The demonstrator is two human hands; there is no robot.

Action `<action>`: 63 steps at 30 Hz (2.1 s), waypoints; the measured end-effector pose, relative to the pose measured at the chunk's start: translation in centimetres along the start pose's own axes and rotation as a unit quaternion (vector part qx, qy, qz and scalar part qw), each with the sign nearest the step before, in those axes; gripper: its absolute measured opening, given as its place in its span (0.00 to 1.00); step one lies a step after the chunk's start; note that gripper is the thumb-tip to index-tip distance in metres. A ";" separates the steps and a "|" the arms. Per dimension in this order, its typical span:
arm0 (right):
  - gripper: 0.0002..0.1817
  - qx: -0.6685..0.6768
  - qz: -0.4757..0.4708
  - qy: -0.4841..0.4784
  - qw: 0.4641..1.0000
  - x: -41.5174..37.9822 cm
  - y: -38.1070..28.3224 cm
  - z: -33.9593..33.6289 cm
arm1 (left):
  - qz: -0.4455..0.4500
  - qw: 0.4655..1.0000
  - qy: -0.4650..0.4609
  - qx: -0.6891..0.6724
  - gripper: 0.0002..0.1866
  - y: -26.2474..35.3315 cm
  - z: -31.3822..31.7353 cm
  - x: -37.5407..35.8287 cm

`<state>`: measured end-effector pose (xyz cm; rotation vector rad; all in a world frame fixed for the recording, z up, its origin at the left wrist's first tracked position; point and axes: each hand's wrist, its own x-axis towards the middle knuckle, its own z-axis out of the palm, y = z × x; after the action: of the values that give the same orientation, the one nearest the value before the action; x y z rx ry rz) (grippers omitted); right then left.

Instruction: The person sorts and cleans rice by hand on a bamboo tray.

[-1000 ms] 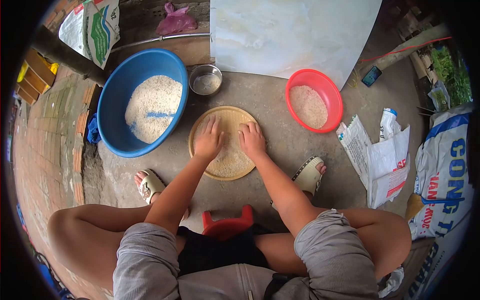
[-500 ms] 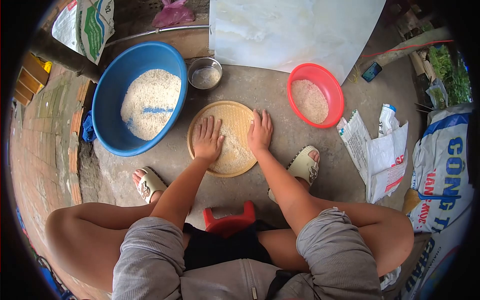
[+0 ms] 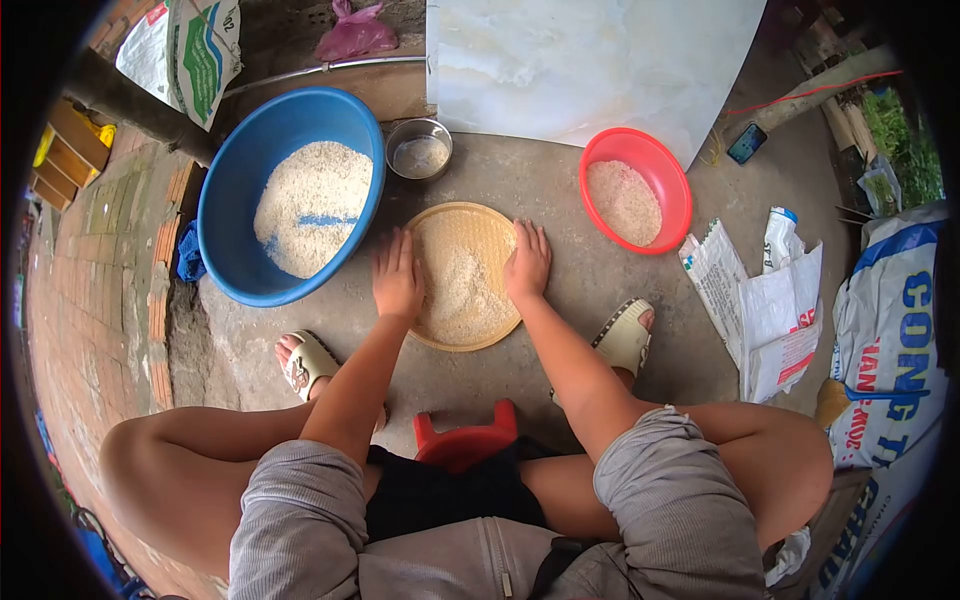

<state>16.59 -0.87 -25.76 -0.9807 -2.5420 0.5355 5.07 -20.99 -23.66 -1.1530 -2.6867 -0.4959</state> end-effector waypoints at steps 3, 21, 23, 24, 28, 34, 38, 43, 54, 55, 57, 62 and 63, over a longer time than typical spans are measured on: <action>0.28 0.010 0.003 0.001 1.000 0.1 0.3 0.1 | -0.150 0.984 -0.012 -0.093 0.27 -3.0 0.5 -1.4; 0.16 0.029 0.145 -0.210 0.966 6.0 2.4 -13.7 | -0.327 0.856 -0.186 -0.355 0.28 2.3 -2.7 7.3; 0.16 0.152 0.186 -0.208 0.948 8.6 1.4 -18.1 | -0.322 0.831 -0.195 -0.410 0.29 3.6 -3.5 8.8; 0.17 0.161 0.173 -0.223 0.946 10.3 1.7 -19.9 | -0.316 0.802 -0.207 -0.463 0.30 4.2 -3.9 9.8; 0.15 0.202 0.204 -0.233 0.929 11.9 -3.0 -29.9 | -0.267 0.773 -0.196 -0.542 0.33 6.3 -7.2 15.6; 0.18 0.276 0.245 -0.223 0.902 10.5 -8.2 -35.4 | -0.131 0.848 -0.340 -0.386 0.32 5.0 -23.8 22.8; 0.17 0.394 0.214 -0.284 0.848 7.6 -14.6 -36.0 | -0.166 0.839 -0.353 -0.379 0.29 1.0 -32.3 21.3; 0.18 0.413 0.190 -0.327 0.829 10.8 -11.8 -31.9 | -0.304 0.774 -0.350 -0.431 0.22 -0.8 -30.2 15.9; 0.14 0.327 0.151 -0.339 0.869 13.2 -13.2 -31.5 | -0.275 0.797 -0.347 -0.412 0.26 -1.6 -27.9 18.5; 0.14 0.357 0.131 -0.371 0.847 13.0 -13.7 -31.2 | -0.280 0.797 -0.343 -0.411 0.25 -2.0 -28.3 18.7; 0.15 0.369 0.133 -0.368 0.843 13.4 -13.4 -30.5 | -0.291 0.786 -0.334 -0.432 0.25 -2.7 -26.7 18.9; 0.15 0.318 0.173 -0.309 0.880 17.3 -7.3 -28.2 | -0.319 0.777 -0.288 -0.460 0.22 3.9 -25.8 17.3; 0.14 0.280 0.170 -0.297 0.897 17.9 -6.8 -28.0 | -0.322 0.773 -0.292 -0.462 0.21 5.2 -26.3 17.1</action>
<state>13.23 12.87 5.03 -1.1520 -2.4145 1.7933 -2.06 -15.90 6.92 -0.4382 -3.4363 -2.0523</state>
